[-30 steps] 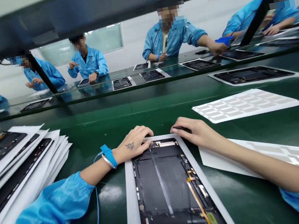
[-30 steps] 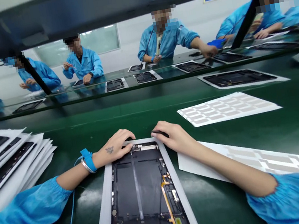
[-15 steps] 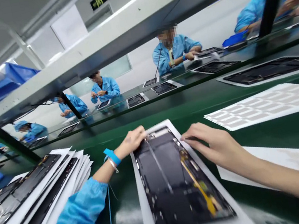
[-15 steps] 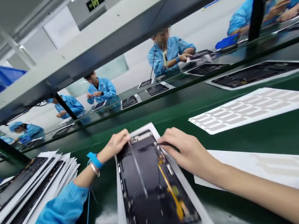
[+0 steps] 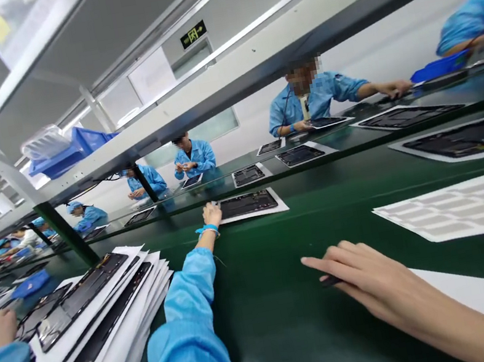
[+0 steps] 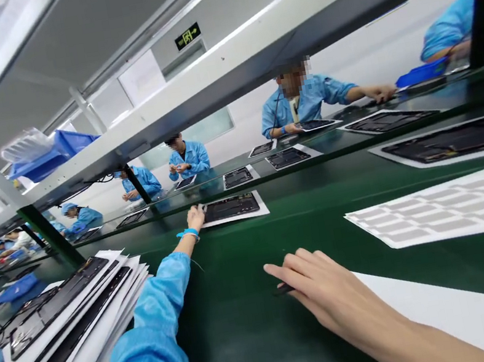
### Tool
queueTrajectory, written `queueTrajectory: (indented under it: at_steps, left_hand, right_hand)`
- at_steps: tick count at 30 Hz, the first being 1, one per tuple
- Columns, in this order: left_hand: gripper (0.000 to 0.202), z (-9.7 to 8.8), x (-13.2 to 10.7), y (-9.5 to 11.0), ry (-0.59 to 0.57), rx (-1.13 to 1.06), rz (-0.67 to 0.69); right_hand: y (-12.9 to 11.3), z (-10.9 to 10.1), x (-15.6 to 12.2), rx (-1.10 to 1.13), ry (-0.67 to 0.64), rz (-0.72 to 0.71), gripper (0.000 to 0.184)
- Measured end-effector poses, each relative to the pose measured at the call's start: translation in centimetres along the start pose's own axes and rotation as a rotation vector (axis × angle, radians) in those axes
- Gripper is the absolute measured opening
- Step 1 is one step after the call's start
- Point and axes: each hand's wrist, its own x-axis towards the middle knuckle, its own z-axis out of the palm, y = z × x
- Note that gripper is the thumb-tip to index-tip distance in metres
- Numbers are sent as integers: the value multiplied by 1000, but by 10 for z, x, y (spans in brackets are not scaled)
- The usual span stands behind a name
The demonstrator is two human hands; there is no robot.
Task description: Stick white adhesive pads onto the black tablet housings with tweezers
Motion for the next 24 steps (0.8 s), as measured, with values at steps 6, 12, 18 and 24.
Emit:
queueTrajectory:
  at_steps: [6,12,18,24]
  left_hand:
    - [43,34,-74,27,-369,132,339]
    - [50,52,-129,54,-682,26,573]
    - [50,49,-129,59,-685,132,566]
    - [50,46,-133,60,-675,92,548]
  right_hand:
    - [-7,0,3,48,-178,137,26]
    - [-20,-6,9,81,-281,319,16]
    - [52,-18,35,-288,-457,531,11]
    - [201,-70,55,-712,-439,854,21]
